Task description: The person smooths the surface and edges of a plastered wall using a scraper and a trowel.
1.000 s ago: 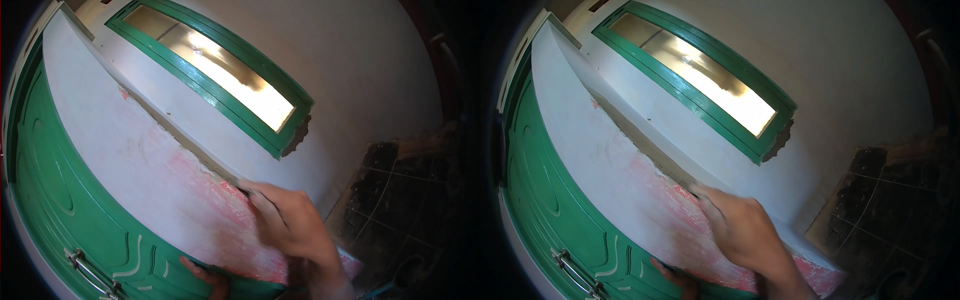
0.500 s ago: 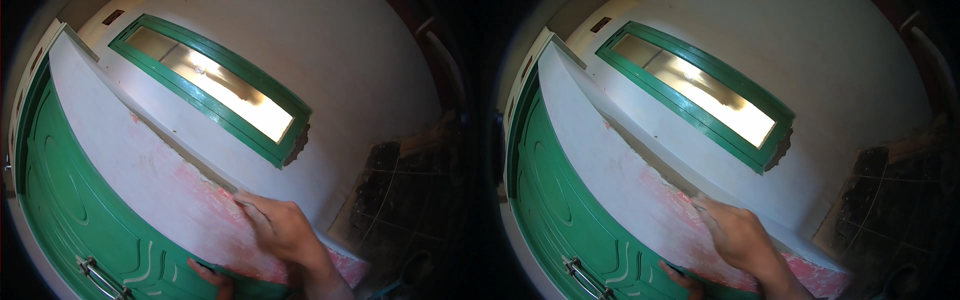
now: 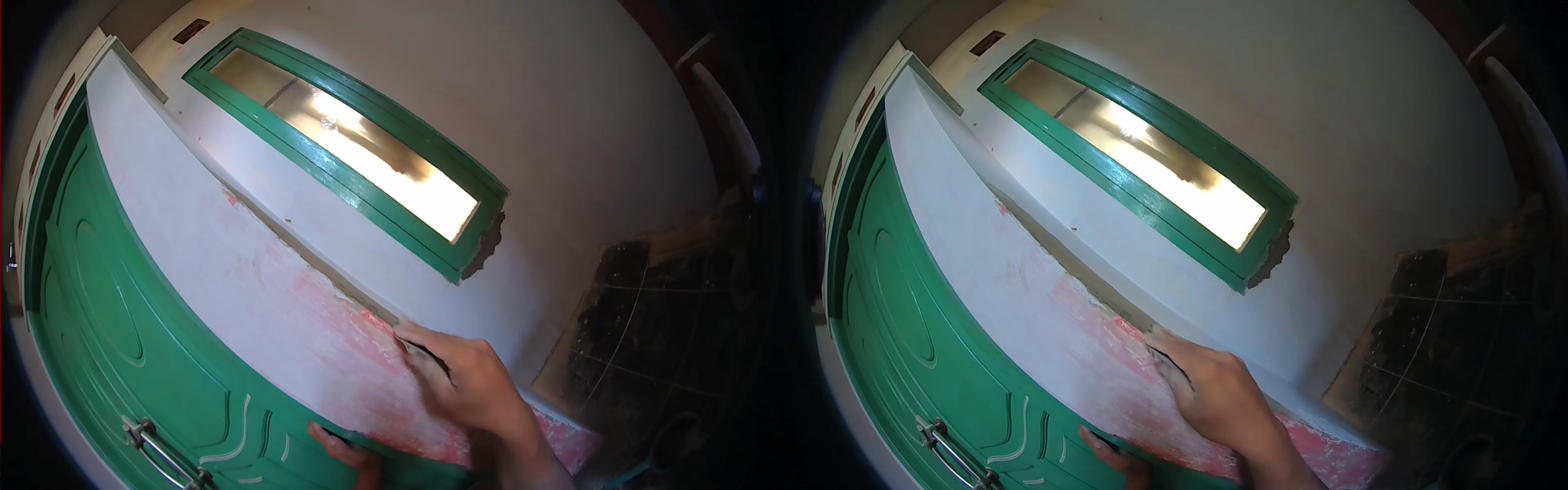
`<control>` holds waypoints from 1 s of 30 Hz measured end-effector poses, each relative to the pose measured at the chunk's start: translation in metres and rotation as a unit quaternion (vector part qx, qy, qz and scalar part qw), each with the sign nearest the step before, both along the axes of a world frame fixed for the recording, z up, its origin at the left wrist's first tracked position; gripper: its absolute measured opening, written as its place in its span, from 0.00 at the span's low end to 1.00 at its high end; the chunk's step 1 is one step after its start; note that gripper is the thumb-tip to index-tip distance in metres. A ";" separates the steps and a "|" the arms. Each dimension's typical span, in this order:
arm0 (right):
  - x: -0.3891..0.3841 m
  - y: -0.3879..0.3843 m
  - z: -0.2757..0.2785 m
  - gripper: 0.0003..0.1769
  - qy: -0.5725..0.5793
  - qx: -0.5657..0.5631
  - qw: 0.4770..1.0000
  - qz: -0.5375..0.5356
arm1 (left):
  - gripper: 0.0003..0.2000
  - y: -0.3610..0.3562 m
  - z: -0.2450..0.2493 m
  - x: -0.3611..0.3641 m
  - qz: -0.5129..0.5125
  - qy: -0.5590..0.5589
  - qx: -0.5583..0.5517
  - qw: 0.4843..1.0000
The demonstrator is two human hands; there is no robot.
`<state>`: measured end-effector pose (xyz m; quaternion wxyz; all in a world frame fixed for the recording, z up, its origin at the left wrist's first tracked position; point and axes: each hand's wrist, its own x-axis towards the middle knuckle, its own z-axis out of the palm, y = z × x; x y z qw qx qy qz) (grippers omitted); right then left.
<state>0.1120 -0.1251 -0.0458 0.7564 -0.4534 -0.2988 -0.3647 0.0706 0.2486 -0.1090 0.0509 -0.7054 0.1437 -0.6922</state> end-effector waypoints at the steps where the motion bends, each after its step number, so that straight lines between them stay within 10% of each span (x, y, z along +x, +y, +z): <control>1: -0.002 -0.003 -0.005 0.18 0.002 -0.012 1.000 0.012 | 0.41 -0.004 0.001 -0.001 -0.003 0.008 -0.013 1.000; 9: 0.004 0.008 0.033 0.19 -0.005 0.023 0.999 -0.047 | 0.41 -0.011 -0.001 -0.004 0.075 -0.016 0.038 0.996; 20: 0.006 0.014 0.000 0.19 0.014 0.036 0.999 -0.015 | 0.41 -0.021 0.005 -0.006 -0.090 0.063 -0.092 0.990; 27: 0.010 0.019 0.037 0.18 -0.035 0.056 0.993 -0.098 | 0.42 -0.005 -0.006 0.000 0.044 -0.012 -0.057 0.997; 30: 0.004 0.017 0.018 0.18 -0.027 0.045 0.994 -0.097 | 0.41 -0.015 0.004 -0.003 -0.084 0.048 -0.100 0.990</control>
